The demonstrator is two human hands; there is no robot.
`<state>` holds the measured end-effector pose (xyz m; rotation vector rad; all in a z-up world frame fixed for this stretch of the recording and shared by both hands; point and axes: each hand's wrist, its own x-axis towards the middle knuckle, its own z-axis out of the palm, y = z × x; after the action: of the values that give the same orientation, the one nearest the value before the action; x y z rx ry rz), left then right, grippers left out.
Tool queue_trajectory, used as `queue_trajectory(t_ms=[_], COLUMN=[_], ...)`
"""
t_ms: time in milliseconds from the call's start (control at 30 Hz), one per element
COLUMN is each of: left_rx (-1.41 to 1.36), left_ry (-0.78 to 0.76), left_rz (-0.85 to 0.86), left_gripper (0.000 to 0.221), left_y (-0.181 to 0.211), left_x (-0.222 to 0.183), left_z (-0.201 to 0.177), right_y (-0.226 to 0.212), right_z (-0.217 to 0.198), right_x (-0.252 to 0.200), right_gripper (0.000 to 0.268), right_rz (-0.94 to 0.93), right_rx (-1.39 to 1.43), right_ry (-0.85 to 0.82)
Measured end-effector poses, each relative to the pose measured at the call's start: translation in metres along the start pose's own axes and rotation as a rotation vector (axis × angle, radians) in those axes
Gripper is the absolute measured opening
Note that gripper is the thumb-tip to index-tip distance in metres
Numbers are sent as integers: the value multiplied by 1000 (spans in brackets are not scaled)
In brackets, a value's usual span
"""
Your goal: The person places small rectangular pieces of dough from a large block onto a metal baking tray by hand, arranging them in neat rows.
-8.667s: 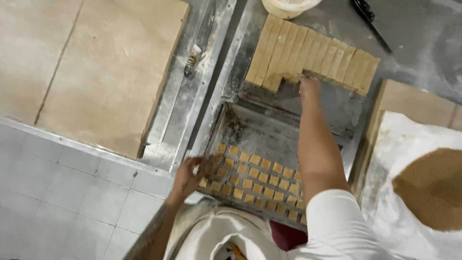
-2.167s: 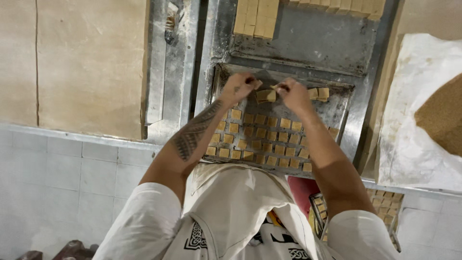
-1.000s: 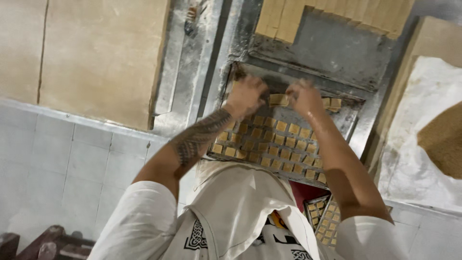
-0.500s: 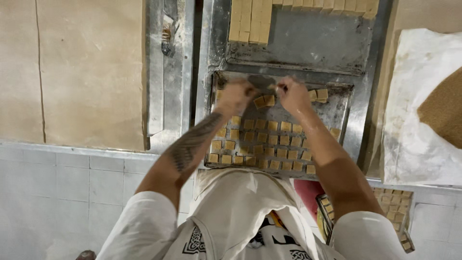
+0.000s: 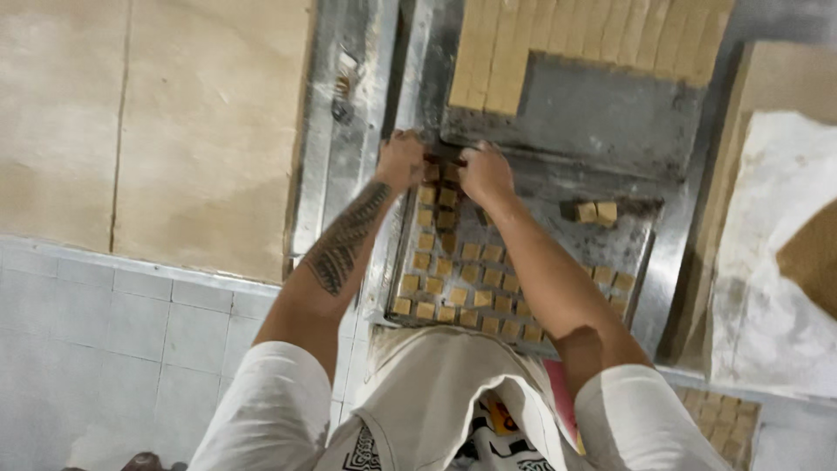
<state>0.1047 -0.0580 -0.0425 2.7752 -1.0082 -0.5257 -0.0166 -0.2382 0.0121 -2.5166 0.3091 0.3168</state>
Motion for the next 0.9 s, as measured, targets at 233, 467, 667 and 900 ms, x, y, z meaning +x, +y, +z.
queue_trajectory(t_ms=[233, 467, 667, 900], left_rx=[94, 13, -63, -149], left_ry=[138, 191, -51, 65], left_rz=[74, 56, 170, 299], left_gripper=[42, 46, 57, 46], left_y=[27, 64, 153, 209], left_x=[-37, -68, -98, -75], left_z=[-6, -25, 19, 62], right_y=[9, 33, 80, 142], right_z=[22, -9, -17, 2], right_x=[-12, -44, -107, -143], right_gripper=[49, 61, 59, 66], right_rz=[-100, -88, -143, -42], right_rx=[-142, -43, -285, -238], right_ry=[44, -9, -117, 82])
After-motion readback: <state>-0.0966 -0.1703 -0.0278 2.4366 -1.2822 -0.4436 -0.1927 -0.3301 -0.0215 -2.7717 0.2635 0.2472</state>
